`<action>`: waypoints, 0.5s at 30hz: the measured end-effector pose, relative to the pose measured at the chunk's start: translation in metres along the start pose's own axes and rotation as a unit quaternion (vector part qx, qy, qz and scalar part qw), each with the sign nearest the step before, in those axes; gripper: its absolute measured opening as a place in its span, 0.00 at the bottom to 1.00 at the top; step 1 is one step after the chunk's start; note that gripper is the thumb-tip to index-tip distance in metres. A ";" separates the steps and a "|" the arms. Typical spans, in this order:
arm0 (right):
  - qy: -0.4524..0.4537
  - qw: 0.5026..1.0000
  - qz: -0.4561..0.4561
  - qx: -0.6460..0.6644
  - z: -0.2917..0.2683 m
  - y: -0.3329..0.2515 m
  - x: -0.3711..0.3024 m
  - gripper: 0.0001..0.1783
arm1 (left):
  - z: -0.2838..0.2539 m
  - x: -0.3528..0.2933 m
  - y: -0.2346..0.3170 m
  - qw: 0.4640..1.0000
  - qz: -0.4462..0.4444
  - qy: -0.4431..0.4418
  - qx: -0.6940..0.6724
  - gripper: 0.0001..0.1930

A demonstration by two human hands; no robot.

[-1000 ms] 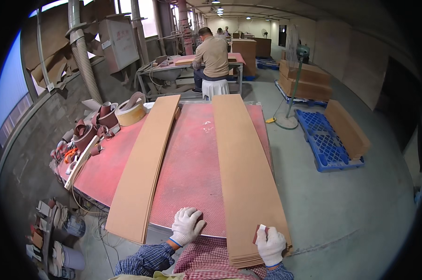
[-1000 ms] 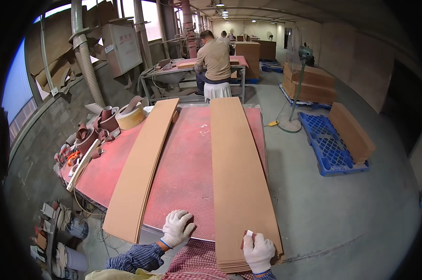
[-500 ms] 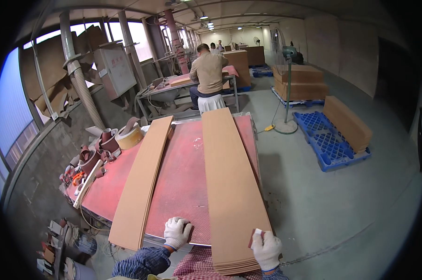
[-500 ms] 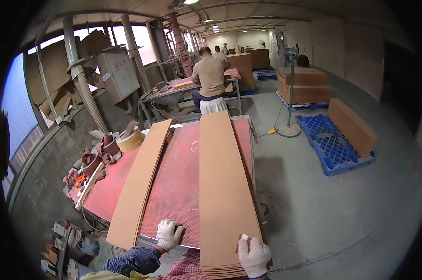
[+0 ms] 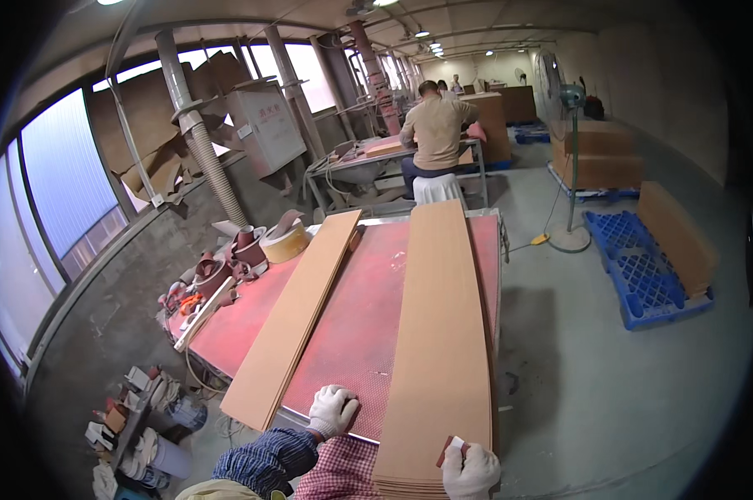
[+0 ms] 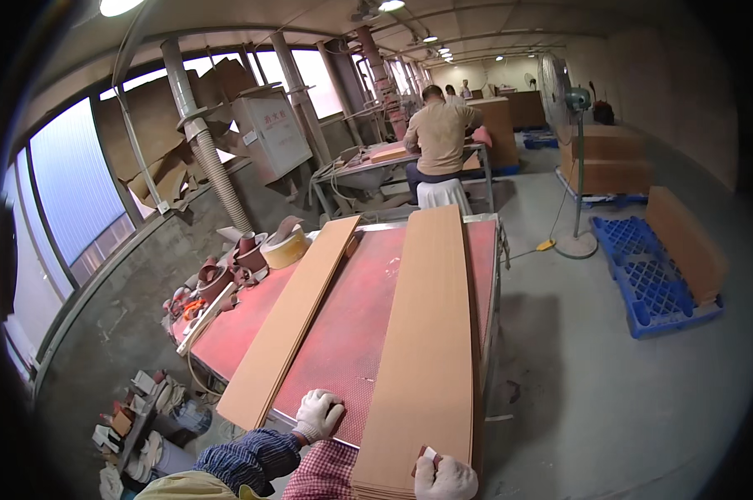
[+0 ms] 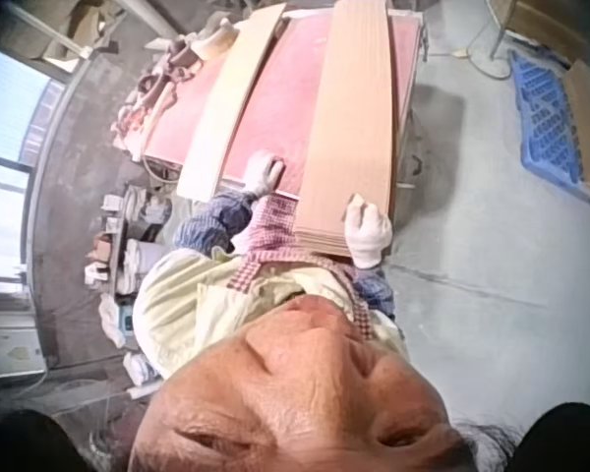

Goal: The recorder is sanding the surfaces and edges of several large, curved wooden panels using a small sanding block.

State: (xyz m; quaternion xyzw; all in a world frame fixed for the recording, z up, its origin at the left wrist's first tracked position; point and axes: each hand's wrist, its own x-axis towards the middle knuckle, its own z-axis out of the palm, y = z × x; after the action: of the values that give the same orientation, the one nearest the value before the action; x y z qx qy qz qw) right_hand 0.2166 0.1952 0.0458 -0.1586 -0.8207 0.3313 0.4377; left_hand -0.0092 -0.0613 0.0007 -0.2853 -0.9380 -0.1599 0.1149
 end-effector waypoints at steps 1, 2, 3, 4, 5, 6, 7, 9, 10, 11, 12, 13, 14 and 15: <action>-0.005 0.999 -0.034 -0.018 0.002 0.005 -0.001 0.12 | 0.000 0.001 0.001 1.000 0.005 0.001 -0.001 0.14; -0.010 0.997 -0.069 -0.036 0.003 0.008 -0.003 0.11 | -0.001 0.001 0.002 1.000 0.003 -0.004 0.002 0.14; -0.013 0.997 -0.065 -0.033 0.003 0.008 -0.003 0.11 | -0.002 0.002 0.003 1.000 0.000 -0.008 0.005 0.14; -0.013 0.998 -0.050 -0.022 0.003 0.007 -0.002 0.09 | -0.004 0.003 0.004 1.000 -0.002 -0.002 0.003 0.14; -0.012 0.999 -0.035 -0.013 0.003 0.006 -0.002 0.07 | -0.004 0.003 0.005 1.000 -0.004 0.004 0.001 0.13; -0.022 0.998 -0.059 -0.023 0.004 0.011 -0.005 0.05 | -0.002 0.002 0.002 1.000 -0.001 0.001 0.004 0.14; -0.023 0.998 -0.056 -0.023 0.007 0.011 -0.006 0.05 | -0.002 0.002 0.002 1.000 -0.002 -0.002 0.005 0.14; -0.027 0.999 0.034 0.009 0.010 0.012 -0.009 0.15 | -0.001 0.004 0.004 1.000 0.009 0.009 -0.002 0.14; -0.016 0.999 0.031 0.012 0.012 0.013 -0.011 0.15 | -0.003 0.003 0.006 1.000 0.006 0.016 0.007 0.14; -0.017 0.999 0.030 0.008 0.012 0.014 -0.013 0.15 | -0.002 0.003 0.007 1.000 0.006 0.017 0.002 0.14; -0.017 0.999 0.041 0.007 0.013 0.014 -0.014 0.15 | -0.003 0.004 0.007 1.000 0.008 0.009 -0.002 0.14; -0.017 0.999 0.051 0.005 0.012 0.014 -0.014 0.15 | -0.004 0.005 0.006 1.000 0.010 0.002 -0.006 0.14; -0.015 0.999 0.047 0.003 0.011 0.013 -0.014 0.15 | -0.002 0.003 0.006 1.000 0.004 0.001 -0.011 0.14; -0.007 0.999 0.045 0.008 0.010 0.011 -0.013 0.16 | 0.000 0.002 0.004 1.000 0.006 0.004 -0.014 0.14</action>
State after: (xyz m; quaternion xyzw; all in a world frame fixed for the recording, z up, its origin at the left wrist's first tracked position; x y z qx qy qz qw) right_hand 0.2156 0.1918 0.0260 -0.1895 -0.8131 0.3583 0.4179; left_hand -0.0081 -0.0572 0.0023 -0.2915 -0.9336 -0.1734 0.1156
